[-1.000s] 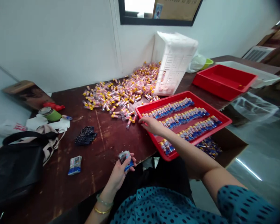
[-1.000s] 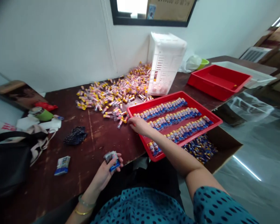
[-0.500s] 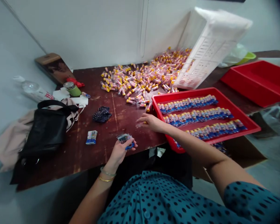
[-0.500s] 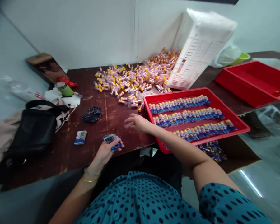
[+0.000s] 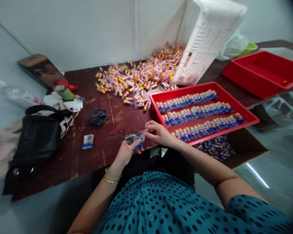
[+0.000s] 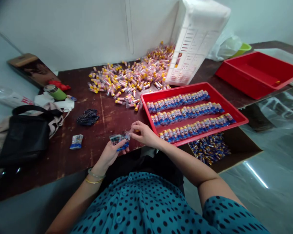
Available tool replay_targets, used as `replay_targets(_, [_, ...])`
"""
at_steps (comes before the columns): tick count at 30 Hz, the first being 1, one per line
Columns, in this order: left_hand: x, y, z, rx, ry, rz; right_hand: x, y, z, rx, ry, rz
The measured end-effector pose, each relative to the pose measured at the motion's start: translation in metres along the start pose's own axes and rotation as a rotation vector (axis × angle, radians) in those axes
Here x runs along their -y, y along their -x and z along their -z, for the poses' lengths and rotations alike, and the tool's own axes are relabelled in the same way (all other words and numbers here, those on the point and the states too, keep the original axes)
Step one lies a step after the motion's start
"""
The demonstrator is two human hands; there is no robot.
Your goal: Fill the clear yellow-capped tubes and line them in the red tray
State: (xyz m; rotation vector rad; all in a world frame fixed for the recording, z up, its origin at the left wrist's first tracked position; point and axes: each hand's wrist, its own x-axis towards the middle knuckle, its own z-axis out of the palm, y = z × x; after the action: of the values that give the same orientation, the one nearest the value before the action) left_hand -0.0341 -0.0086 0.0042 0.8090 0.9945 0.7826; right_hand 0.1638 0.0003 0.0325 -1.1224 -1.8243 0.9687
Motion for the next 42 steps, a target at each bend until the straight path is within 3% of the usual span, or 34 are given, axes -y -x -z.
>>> replay_targets(4, [0.006,-0.003,0.0,-0.027,-0.046,-0.014,-0.004,0.005,0.008,-0.083,-0.111,-0.018])
replay_targets(8, [0.012,-0.007,0.0,-0.08,-0.081,-0.061,-0.01,0.01,0.028,-0.224,-0.43,-0.147])
replay_targets(13, [0.01,-0.008,-0.008,-0.046,-0.103,-0.049,-0.007,0.013,0.042,-0.194,-0.586,-0.238])
replay_targets(20, [0.006,-0.005,-0.018,0.025,-0.105,0.016,-0.002,0.01,0.041,-0.145,-0.412,-0.152])
replay_targets(26, [0.009,-0.005,-0.02,0.054,-0.084,0.026,-0.001,0.008,0.056,-0.228,-0.427,-0.14])
replay_targets(31, [0.005,-0.005,-0.018,0.076,-0.057,0.049,-0.003,0.007,0.051,-0.096,-0.461,-0.161])
replay_targets(37, [0.008,-0.002,-0.015,0.175,-0.002,0.18,-0.008,0.014,0.048,-0.084,-0.256,-0.121])
replay_targets(42, [0.013,-0.002,-0.018,0.212,-0.052,0.178,-0.009,0.02,0.052,-0.036,-0.286,-0.143])
